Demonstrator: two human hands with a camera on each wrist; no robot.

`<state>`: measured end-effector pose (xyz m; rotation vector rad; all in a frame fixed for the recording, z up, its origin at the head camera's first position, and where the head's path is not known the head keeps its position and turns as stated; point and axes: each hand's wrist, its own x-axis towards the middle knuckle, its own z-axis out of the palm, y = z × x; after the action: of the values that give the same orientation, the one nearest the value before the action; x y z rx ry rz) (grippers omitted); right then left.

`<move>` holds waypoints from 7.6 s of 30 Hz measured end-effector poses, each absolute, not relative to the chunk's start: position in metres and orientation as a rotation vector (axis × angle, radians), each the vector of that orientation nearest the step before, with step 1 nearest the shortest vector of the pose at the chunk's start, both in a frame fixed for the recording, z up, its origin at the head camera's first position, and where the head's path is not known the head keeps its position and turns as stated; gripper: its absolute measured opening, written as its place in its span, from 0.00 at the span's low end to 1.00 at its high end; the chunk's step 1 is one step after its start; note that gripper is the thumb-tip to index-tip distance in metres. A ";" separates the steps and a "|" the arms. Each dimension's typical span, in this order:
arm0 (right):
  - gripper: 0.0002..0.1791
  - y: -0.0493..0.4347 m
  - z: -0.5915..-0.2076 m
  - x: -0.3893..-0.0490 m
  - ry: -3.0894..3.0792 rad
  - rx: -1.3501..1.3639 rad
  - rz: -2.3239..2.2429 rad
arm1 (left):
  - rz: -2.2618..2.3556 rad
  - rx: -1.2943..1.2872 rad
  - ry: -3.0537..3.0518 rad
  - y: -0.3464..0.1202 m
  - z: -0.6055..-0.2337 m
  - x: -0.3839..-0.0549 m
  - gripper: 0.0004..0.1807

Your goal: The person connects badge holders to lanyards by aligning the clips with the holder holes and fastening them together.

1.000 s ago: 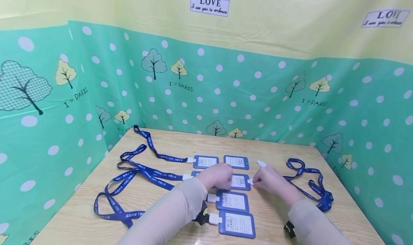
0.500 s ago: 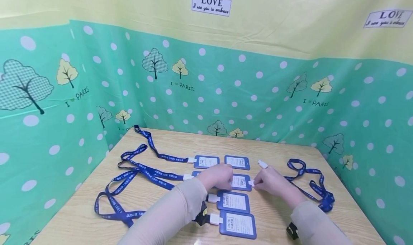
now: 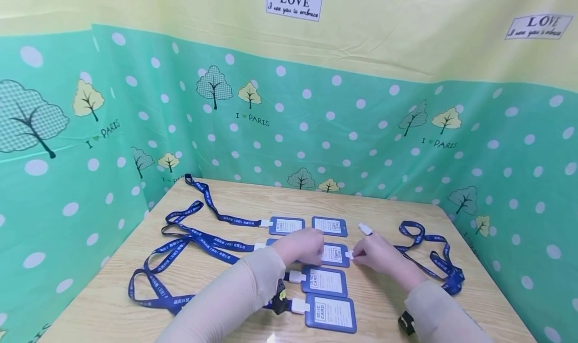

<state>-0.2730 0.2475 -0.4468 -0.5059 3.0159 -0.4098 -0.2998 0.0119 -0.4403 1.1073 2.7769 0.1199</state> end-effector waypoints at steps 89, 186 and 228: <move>0.36 0.286 -0.387 -0.317 3.016 -0.116 -1.371 | 1.582 0.702 2.819 0.035 -0.403 -0.323 0.25; 0.10 0.291 -0.441 -0.318 2.948 -0.210 -0.606 | 1.126 0.716 2.604 0.050 -0.430 -0.311 0.24; 0.07 0.283 -0.450 -0.318 2.947 -0.265 -0.589 | 0.348 0.981 2.942 0.011 -0.402 -0.345 0.28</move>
<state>-0.3184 0.2827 -0.4496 -0.2651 2.9469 -0.5887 -0.3449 0.0109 -0.4019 0.9806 2.9415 0.3479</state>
